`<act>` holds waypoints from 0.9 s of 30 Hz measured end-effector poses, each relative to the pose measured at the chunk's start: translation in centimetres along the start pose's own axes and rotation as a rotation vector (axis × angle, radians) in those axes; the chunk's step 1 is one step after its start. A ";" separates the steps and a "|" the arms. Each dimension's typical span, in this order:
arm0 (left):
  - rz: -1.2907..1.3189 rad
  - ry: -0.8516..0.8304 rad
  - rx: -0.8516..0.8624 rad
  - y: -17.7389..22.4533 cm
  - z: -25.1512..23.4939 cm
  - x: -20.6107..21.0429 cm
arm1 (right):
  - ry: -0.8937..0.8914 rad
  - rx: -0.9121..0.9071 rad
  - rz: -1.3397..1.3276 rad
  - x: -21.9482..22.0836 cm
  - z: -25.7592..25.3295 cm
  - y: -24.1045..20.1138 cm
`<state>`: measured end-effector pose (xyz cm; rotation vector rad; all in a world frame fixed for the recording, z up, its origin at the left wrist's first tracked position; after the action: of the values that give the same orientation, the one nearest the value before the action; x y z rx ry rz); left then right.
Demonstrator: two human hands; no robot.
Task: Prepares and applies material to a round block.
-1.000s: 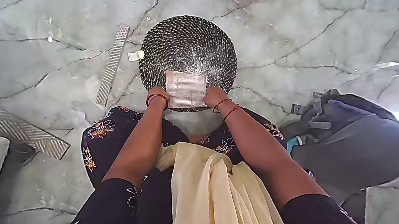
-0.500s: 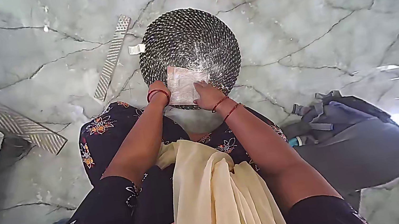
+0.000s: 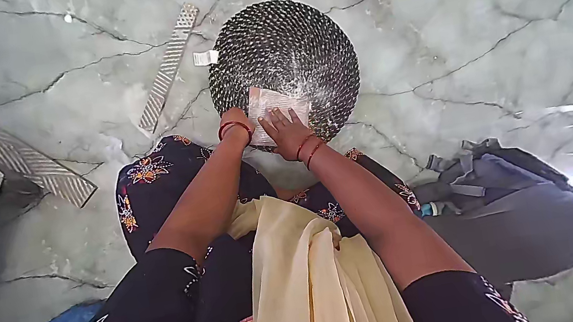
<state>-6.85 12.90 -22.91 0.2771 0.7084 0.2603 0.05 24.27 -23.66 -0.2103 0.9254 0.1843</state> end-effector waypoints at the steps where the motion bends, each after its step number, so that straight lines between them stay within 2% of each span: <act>1: -0.002 0.004 0.003 0.1 -0.1 0.0 | 0.003 -0.002 0.001 0.2 0.1 0.0; 11: -0.024 -0.005 0.022 0.1 0.5 0.3 | 0.053 0.078 -0.078 1.0 0.4 -0.9; 19: -0.086 -0.018 0.102 0.1 0.9 1.0 | 0.077 0.147 -0.052 1.6 1.1 -1.9; 24: -0.042 -0.019 0.102 0.3 0.9 0.7 | 0.096 0.152 -0.228 -0.5 1.2 -1.3; 27: -0.044 -0.033 0.097 0.4 1.1 0.5 | 0.096 0.326 -0.381 -2.4 2.3 0.5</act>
<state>-5.82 13.21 -22.27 0.3569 0.6952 0.1796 0.23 25.19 -20.43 -0.0905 0.9788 -0.3302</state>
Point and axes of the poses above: each hand's wrist, its own z-axis away from the middle knuckle, its own x-axis out of the palm, y = z × x, the point moved 6 cm from there along -z, towards the middle knuckle, and after that the axes turned 2 degrees about x, right-handed, at the moved point
